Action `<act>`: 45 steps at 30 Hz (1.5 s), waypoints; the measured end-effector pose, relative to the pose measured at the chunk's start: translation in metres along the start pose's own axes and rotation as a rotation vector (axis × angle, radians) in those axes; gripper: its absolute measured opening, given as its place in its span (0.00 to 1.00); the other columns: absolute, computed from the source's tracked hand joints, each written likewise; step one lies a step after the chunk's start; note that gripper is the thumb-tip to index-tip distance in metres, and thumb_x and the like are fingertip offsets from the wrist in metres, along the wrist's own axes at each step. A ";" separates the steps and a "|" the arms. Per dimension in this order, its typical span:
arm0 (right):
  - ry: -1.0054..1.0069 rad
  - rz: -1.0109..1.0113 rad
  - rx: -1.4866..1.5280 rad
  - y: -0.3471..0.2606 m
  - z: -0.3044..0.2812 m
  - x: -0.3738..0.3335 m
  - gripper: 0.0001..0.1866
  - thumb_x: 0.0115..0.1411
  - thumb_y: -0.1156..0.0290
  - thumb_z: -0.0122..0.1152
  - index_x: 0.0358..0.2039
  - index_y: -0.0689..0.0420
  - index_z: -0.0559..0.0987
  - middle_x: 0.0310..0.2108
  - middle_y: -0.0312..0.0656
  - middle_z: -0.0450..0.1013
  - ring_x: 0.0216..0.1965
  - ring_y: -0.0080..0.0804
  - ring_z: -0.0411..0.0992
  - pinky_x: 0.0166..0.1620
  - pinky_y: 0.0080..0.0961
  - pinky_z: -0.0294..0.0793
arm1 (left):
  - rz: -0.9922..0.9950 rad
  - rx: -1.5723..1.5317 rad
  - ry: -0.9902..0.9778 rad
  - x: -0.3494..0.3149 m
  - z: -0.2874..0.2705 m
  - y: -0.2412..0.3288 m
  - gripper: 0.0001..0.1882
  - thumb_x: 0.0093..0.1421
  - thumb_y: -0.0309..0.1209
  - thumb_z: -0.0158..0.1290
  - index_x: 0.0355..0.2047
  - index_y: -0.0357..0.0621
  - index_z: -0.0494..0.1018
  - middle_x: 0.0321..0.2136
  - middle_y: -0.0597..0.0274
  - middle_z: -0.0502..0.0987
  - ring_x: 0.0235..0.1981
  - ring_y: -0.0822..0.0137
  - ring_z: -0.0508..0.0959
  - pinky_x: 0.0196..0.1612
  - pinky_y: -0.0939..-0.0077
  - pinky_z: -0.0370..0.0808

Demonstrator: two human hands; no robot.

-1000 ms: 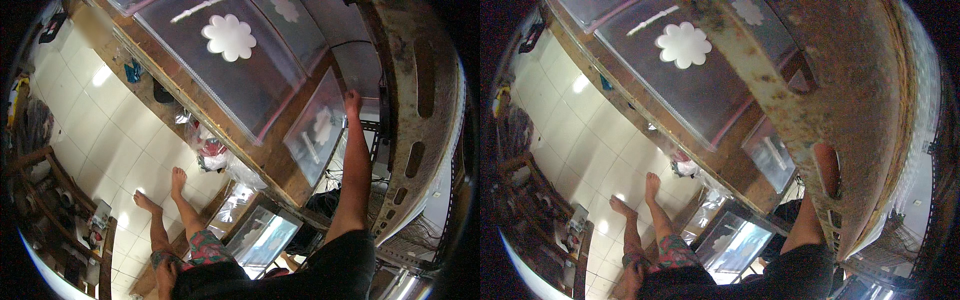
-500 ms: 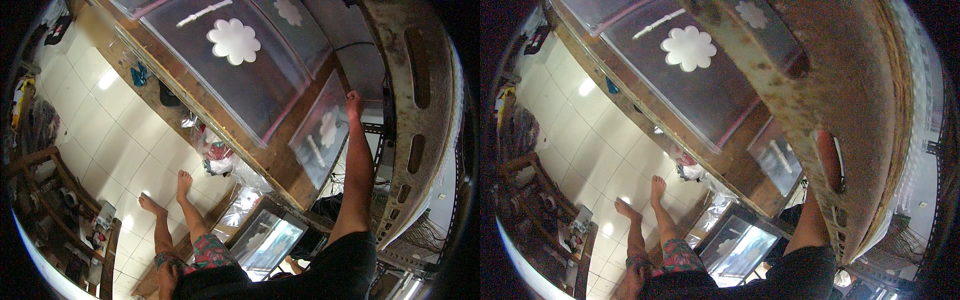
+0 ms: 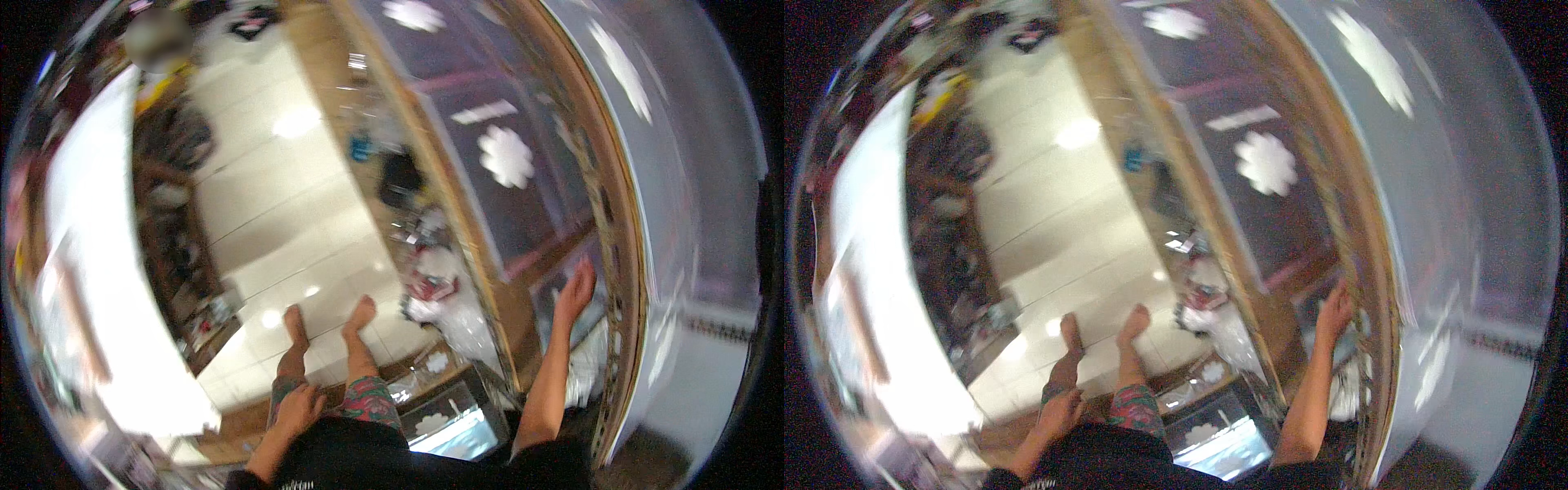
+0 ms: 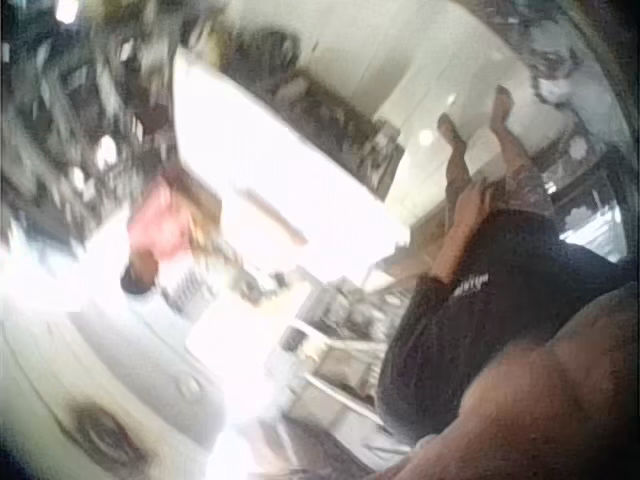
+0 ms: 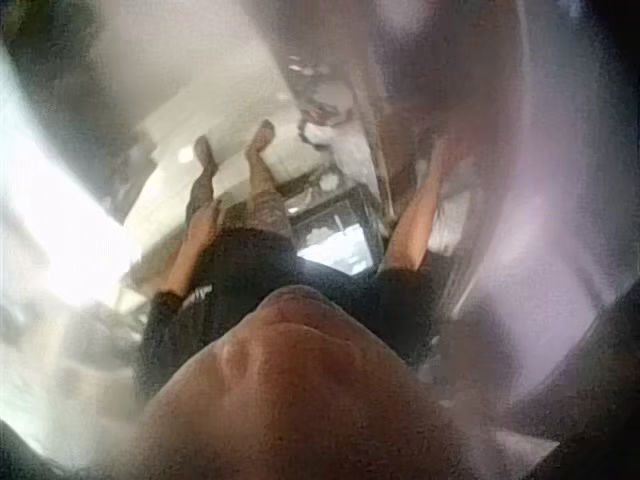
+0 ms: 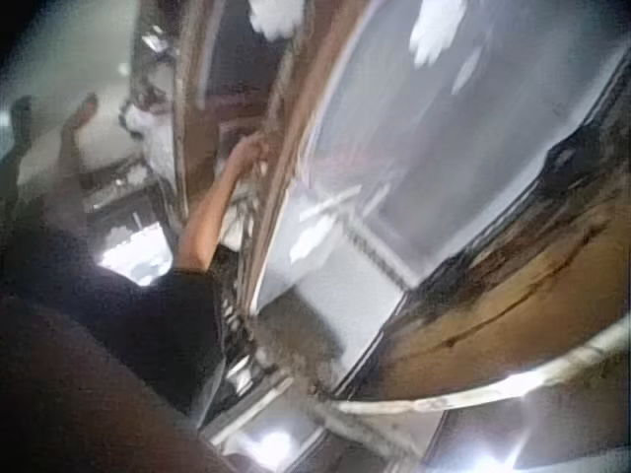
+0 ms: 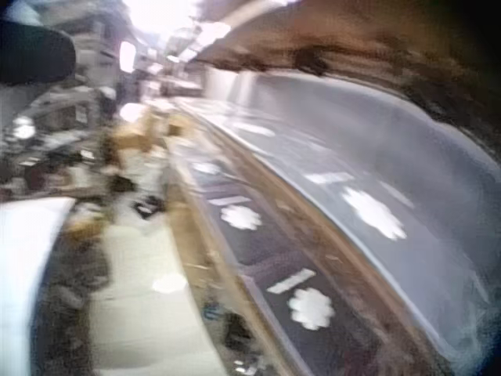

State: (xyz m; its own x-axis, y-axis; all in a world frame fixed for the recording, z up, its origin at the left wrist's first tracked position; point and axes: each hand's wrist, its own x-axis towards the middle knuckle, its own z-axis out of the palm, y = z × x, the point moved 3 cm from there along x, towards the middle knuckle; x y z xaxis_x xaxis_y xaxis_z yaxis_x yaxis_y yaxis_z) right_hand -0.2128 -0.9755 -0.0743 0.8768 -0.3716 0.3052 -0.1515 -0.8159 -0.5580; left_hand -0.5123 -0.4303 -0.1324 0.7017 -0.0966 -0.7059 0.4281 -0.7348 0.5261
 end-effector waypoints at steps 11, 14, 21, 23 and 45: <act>-0.851 0.233 0.812 -0.232 0.124 -0.292 0.07 0.70 0.71 0.53 0.44 0.58 0.75 0.38 0.40 0.76 0.34 0.28 0.78 0.37 0.26 0.77 | 0.601 -0.193 0.487 -0.104 -0.175 0.052 0.18 0.63 0.35 0.55 0.49 0.38 0.73 0.38 0.47 0.77 0.38 0.45 0.78 0.42 0.54 0.76; -1.051 0.442 0.731 -0.238 0.160 -0.342 0.08 0.68 0.70 0.55 0.46 0.56 0.74 0.40 0.41 0.76 0.36 0.33 0.79 0.36 0.27 0.78 | 0.571 -0.153 0.742 -0.146 -0.229 0.007 0.17 0.61 0.32 0.57 0.47 0.36 0.74 0.37 0.48 0.77 0.38 0.46 0.78 0.42 0.56 0.75; -1.112 0.752 0.286 -0.213 0.178 -0.398 0.15 0.64 0.71 0.55 0.50 0.61 0.73 0.40 0.45 0.74 0.36 0.41 0.79 0.32 0.32 0.78 | 0.383 0.105 1.212 -0.216 -0.304 -0.111 0.19 0.56 0.30 0.60 0.48 0.38 0.74 0.43 0.51 0.76 0.45 0.50 0.75 0.47 0.58 0.74; -1.132 0.734 0.244 -0.211 0.172 -0.406 0.15 0.64 0.72 0.54 0.51 0.60 0.73 0.39 0.45 0.74 0.36 0.42 0.79 0.31 0.33 0.78 | 0.336 0.116 1.228 -0.225 -0.311 -0.127 0.22 0.54 0.29 0.62 0.49 0.39 0.73 0.46 0.49 0.75 0.47 0.49 0.75 0.51 0.57 0.73; -1.190 0.552 0.210 -0.238 0.157 -0.435 0.15 0.64 0.72 0.55 0.51 0.60 0.72 0.41 0.46 0.74 0.35 0.41 0.80 0.32 0.35 0.78 | -0.103 0.371 1.198 -0.199 -0.336 -0.181 0.36 0.60 0.48 0.57 0.60 0.34 0.65 0.59 0.38 0.66 0.64 0.42 0.62 0.65 0.40 0.56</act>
State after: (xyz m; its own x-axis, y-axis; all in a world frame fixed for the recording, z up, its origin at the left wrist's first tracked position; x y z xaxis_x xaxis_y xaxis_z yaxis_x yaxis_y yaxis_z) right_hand -0.4867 -0.5500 -0.1960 0.6019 0.0695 -0.7956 -0.6362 -0.5604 -0.5302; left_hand -0.5382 -0.0527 0.0725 0.8332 0.4982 0.2399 0.4623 -0.8657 0.1921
